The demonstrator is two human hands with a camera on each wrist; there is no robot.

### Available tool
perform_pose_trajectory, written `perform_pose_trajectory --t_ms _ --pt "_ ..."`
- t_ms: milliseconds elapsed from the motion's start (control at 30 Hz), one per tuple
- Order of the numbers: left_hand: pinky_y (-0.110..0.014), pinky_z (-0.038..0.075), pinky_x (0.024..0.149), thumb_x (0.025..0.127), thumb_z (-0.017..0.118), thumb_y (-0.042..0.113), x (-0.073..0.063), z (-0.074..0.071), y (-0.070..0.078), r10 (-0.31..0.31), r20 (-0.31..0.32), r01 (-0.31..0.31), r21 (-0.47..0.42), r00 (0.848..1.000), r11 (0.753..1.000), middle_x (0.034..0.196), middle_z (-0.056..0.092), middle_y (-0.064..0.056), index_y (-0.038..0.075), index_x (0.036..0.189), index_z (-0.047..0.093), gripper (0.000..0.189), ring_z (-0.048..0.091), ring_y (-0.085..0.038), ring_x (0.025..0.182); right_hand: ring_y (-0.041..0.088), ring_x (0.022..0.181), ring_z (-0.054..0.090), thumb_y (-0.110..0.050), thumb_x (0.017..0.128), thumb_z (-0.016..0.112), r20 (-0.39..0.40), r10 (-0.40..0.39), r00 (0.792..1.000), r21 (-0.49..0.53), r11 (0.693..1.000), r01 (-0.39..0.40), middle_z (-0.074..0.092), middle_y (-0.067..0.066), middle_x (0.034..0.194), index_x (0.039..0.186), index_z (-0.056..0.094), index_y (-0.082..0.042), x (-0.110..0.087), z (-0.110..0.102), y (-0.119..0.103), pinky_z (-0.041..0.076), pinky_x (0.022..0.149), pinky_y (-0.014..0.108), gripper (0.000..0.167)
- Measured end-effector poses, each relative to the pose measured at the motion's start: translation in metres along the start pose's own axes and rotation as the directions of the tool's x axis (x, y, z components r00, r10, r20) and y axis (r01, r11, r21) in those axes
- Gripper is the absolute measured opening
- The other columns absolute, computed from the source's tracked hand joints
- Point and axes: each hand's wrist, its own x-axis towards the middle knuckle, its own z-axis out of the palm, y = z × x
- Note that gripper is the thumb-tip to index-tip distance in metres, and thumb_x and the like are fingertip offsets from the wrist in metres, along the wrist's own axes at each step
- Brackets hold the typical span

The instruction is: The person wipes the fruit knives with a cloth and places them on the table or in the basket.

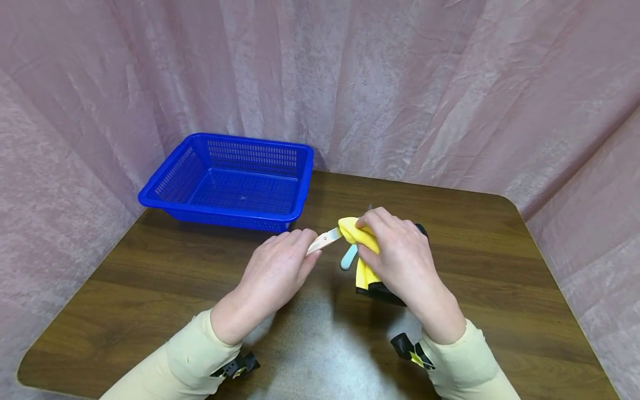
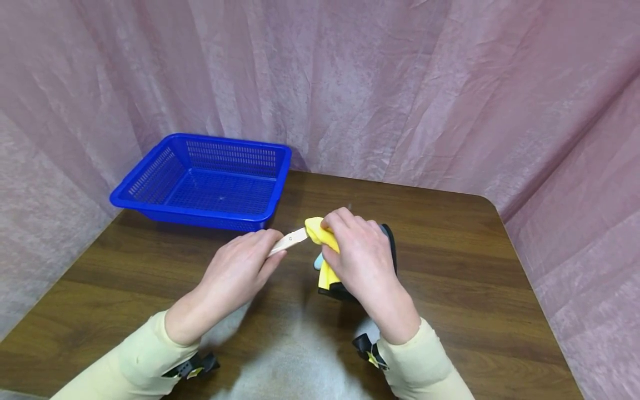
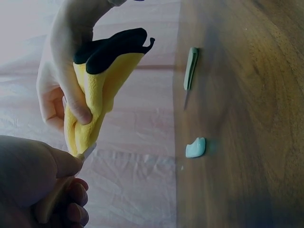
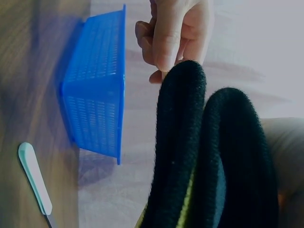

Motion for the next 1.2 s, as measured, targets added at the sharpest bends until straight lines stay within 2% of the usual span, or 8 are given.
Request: perform_pose_trajectory --t_ms 733,1200 --pt "-0.038 0.047 0.065 0.105 0.077 0.021 -0.002 -0.002 0.000 0.012 -0.024 -0.012 0.009 1.000 1.000 0.085 0.059 0.003 0.012 0.113 0.067 0.016 0.059 -0.021 0.074 0.028 0.086 0.066 -0.008 0.088 0.087 -0.023 0.098 0.995 0.003 0.995 -0.098 0.073 0.002 0.115 0.117 0.073 -0.012 0.001 -0.005 0.014 0.051 0.078 0.050 0.033" --pt "-0.038 0.047 0.064 0.105 0.078 0.021 -0.004 -0.002 -0.002 0.014 -0.037 -0.013 0.018 0.999 1.000 0.085 0.059 0.003 0.012 0.109 0.066 0.015 0.060 -0.022 0.074 0.034 0.081 0.063 -0.008 0.090 0.086 -0.014 0.155 0.988 0.000 0.988 -0.155 0.073 0.003 0.116 0.119 0.073 -0.012 0.000 -0.007 0.019 0.050 0.070 0.053 0.032"
